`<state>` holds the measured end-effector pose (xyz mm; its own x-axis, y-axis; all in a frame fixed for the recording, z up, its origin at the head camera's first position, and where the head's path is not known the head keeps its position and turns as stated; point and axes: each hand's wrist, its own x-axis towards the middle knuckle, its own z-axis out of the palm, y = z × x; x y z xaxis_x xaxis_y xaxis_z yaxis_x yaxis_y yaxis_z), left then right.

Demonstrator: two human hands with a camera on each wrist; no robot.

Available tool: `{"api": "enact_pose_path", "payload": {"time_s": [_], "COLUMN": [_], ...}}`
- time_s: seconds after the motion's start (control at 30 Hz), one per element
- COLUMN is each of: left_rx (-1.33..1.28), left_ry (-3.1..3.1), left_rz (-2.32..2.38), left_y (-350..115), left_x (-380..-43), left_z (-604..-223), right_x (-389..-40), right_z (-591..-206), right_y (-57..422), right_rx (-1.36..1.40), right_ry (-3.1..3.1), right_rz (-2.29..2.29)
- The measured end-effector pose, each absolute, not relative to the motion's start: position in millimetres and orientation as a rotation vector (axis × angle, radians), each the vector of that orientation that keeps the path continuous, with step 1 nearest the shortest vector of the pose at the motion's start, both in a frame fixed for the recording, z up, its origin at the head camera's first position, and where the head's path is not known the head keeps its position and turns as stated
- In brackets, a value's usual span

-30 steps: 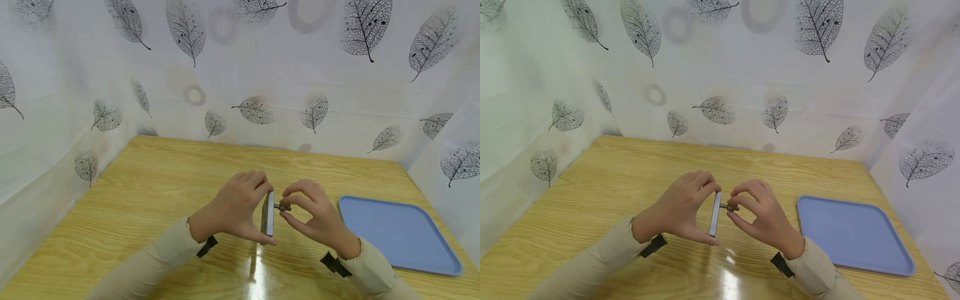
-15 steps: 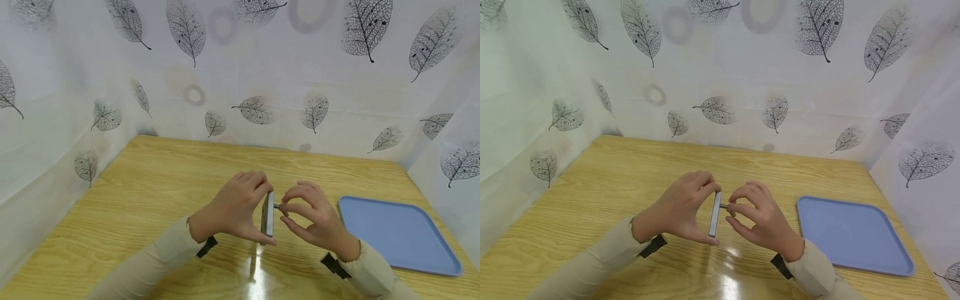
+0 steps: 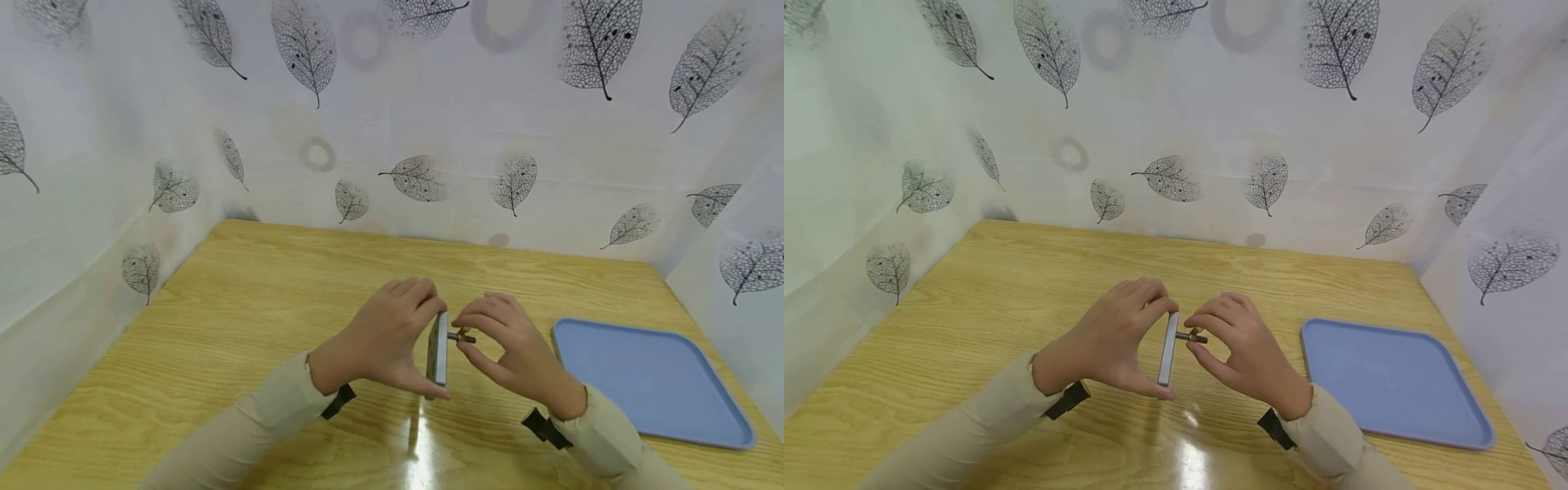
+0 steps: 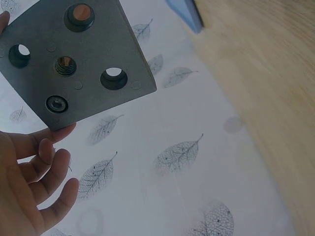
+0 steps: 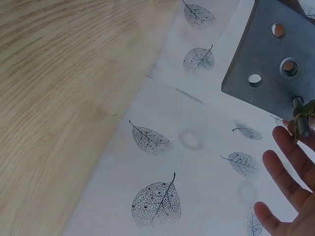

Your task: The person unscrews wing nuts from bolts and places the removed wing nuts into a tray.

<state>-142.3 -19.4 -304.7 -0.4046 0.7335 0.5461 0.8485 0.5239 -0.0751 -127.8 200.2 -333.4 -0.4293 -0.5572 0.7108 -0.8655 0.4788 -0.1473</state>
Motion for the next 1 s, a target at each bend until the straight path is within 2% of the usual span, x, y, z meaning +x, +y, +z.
{"api": "enact_pose_path", "payload": {"time_s": [0.53, 0.63, 0.87, 1.0], "left_rx": [-1.289, -1.289, -1.295, -1.298], "left_ry": [-2.232, -2.230, -2.226, -2.232], "left_rz": [-0.305, -0.305, -0.296, -0.320], "left_y": [-19, -18, -18, -19], "left_x": [-143, -143, -143, -142], "left_z": [-303, -304, -305, -305], "right_x": [-130, -129, -127, -127], "right_z": [-333, -334, -334, -334], "right_y": [196, 197, 204, 206], "right_rx": [1.242, 1.231, 1.146, 1.150], "right_ry": [-1.600, -1.664, -2.156, -2.310], "right_rz": [0.127, 0.215, 0.750, 0.846]}}
